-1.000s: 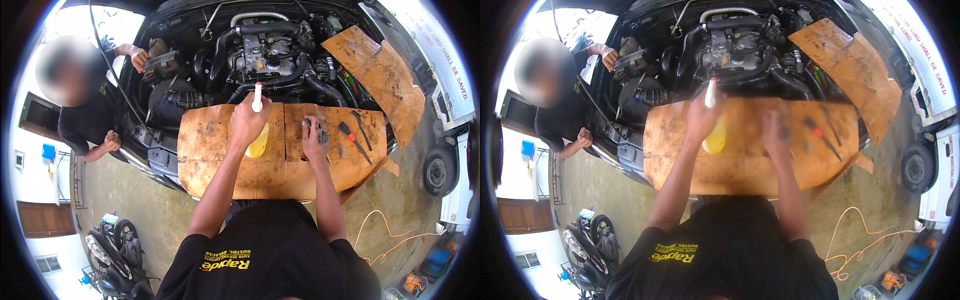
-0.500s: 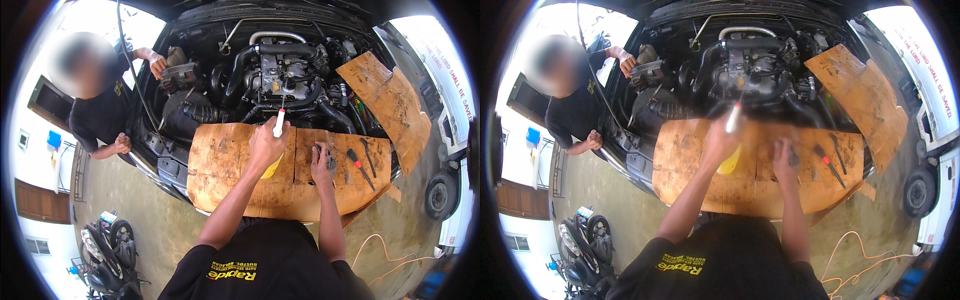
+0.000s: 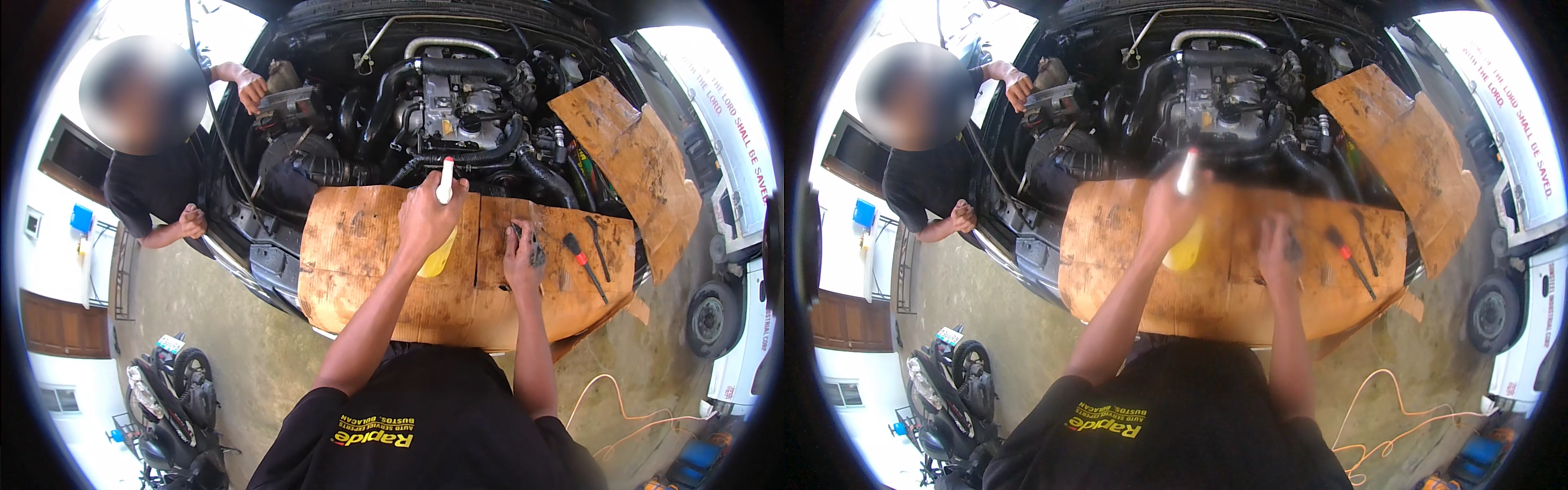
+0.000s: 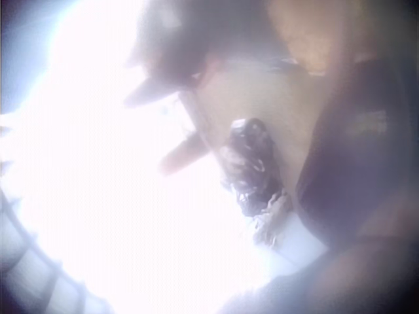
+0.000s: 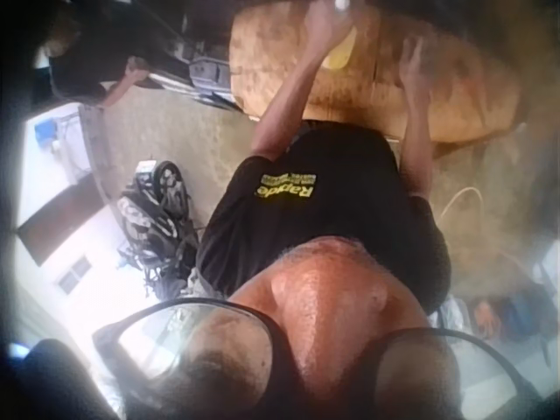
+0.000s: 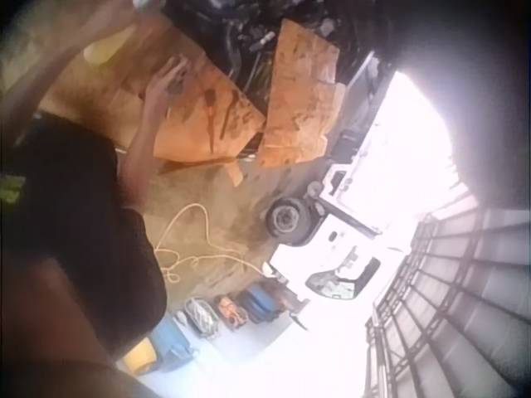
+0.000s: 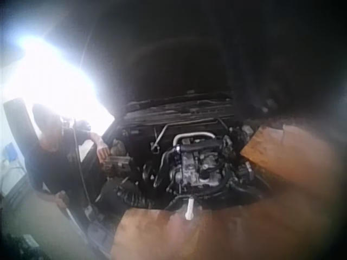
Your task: The person sprays a cleaning solution from a yellow bottle onto the car engine and scrubs various components with a brush. Another person is visible working on the engine bay as well.
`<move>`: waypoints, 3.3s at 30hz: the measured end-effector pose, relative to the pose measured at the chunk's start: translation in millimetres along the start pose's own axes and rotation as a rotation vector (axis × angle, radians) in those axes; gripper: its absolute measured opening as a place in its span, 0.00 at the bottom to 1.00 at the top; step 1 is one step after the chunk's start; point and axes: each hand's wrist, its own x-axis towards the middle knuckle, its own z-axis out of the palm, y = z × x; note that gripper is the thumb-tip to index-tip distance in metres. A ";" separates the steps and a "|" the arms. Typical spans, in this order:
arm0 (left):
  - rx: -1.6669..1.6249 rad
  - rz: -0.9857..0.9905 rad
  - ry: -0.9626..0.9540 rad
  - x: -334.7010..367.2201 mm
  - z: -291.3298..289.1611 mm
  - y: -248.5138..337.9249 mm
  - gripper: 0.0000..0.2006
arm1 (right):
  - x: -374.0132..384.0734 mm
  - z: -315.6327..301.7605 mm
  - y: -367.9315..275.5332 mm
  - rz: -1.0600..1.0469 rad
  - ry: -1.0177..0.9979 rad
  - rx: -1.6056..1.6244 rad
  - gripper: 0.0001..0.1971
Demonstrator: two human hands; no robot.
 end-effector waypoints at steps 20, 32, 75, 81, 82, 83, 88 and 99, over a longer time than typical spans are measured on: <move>-0.021 0.109 -0.227 -4.0 5.5 10.6 0.18 | -14.8 25.8 36.3 -0.216 0.115 -0.251 0.10; 0.192 0.080 -0.299 14.3 22.2 23.5 0.21 | -0.9 1.5 3.2 -0.027 0.025 -0.015 0.11; 0.030 0.046 -0.149 0.4 -16.0 5.3 0.13 | -1.2 4.6 -7.5 0.153 -0.137 0.156 0.12; 0.010 0.082 -0.153 -3.2 -13.7 0.5 0.15 | 3.5 -8.0 -8.4 0.093 -0.159 0.092 0.12; 0.027 0.071 -0.141 -5.2 -13.7 3.2 0.16 | -0.1 -6.7 1.7 0.069 -0.120 0.107 0.12; 0.034 0.079 -0.150 -4.2 -15.2 6.1 0.16 | 0.6 0.5 16.1 0.042 -0.076 0.136 0.12; -0.163 0.174 -0.102 -4.0 -13.0 -10.4 0.17 | 0.6 1.9 -4.7 0.174 -0.130 0.185 0.14; 0.019 0.095 -0.060 -10.8 -19.0 -3.7 0.17 | 2.8 -1.0 -5.3 0.137 -0.194 0.088 0.13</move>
